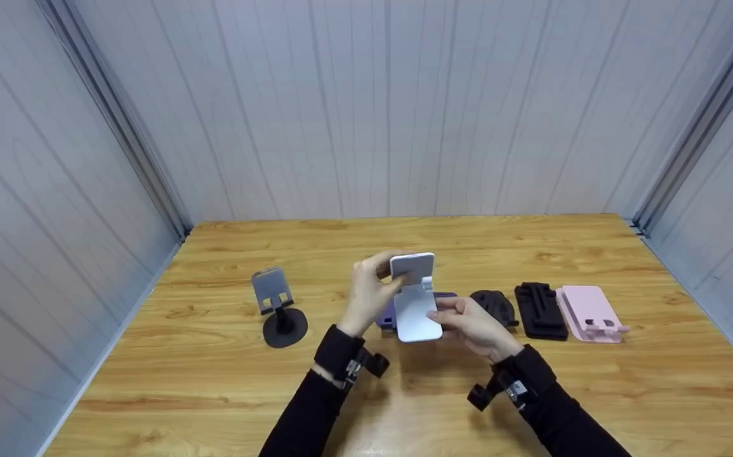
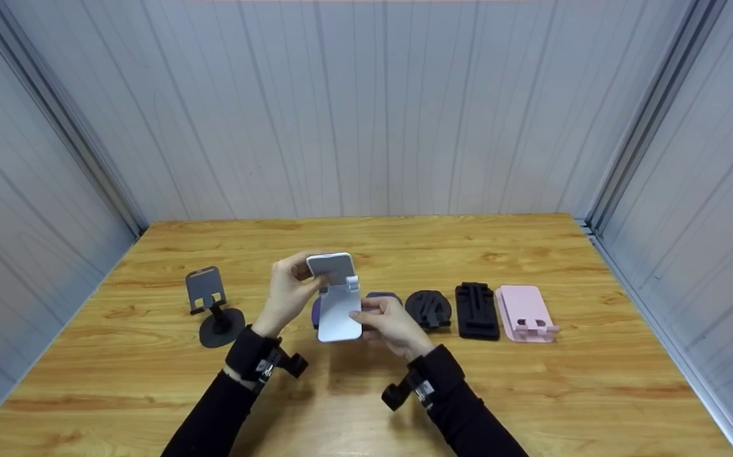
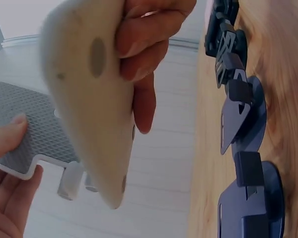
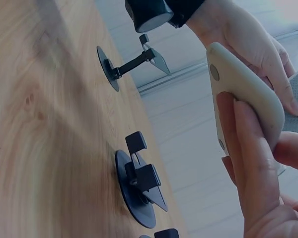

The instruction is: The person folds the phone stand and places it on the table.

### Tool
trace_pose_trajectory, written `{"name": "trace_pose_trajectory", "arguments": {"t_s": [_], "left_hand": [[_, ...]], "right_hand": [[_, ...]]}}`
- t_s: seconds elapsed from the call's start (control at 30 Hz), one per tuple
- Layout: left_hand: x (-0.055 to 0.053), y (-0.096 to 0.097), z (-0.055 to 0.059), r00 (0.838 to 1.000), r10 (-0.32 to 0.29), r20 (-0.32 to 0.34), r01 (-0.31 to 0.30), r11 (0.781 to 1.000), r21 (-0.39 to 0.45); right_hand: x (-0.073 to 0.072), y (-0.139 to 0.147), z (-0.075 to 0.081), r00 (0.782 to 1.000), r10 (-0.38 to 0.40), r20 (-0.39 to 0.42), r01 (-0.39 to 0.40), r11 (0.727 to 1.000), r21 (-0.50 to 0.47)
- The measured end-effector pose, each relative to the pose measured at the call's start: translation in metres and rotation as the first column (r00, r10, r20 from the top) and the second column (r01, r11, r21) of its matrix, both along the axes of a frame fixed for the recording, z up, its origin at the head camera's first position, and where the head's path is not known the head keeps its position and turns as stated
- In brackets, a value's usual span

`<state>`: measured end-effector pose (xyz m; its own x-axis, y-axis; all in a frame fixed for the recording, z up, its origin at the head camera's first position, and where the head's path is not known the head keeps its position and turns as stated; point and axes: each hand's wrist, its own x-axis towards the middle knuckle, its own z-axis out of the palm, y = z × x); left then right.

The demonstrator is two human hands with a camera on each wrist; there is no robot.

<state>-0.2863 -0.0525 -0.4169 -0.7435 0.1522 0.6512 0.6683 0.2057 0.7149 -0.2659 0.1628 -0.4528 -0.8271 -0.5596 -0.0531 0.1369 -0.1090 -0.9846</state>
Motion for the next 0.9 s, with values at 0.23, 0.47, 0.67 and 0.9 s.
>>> {"name": "trace_pose_trajectory", "arguments": {"t_s": [0.23,0.47,0.67,0.9], "left_hand": [[0.003,0.003,0.006,1.000,-0.011,-0.026,0.014,0.993,0.121],[0.007,0.007,0.005,0.995,-0.101,-0.025,0.103,0.990,0.091],[0.006,0.012,0.000,0.985,-0.154,-0.079,0.160,0.985,0.069],[0.003,0.010,-0.005,0.978,-0.197,-0.070,0.198,0.980,0.001]], "right_hand": [[-0.002,0.005,0.003,0.999,-0.050,0.012,0.051,0.999,-0.008],[-0.007,0.010,0.005,0.996,-0.078,0.031,0.079,0.996,-0.031],[-0.012,0.023,0.013,0.992,-0.077,0.100,0.086,0.992,-0.096],[-0.013,0.030,0.016,0.983,0.051,0.177,-0.016,0.981,-0.192]]}}
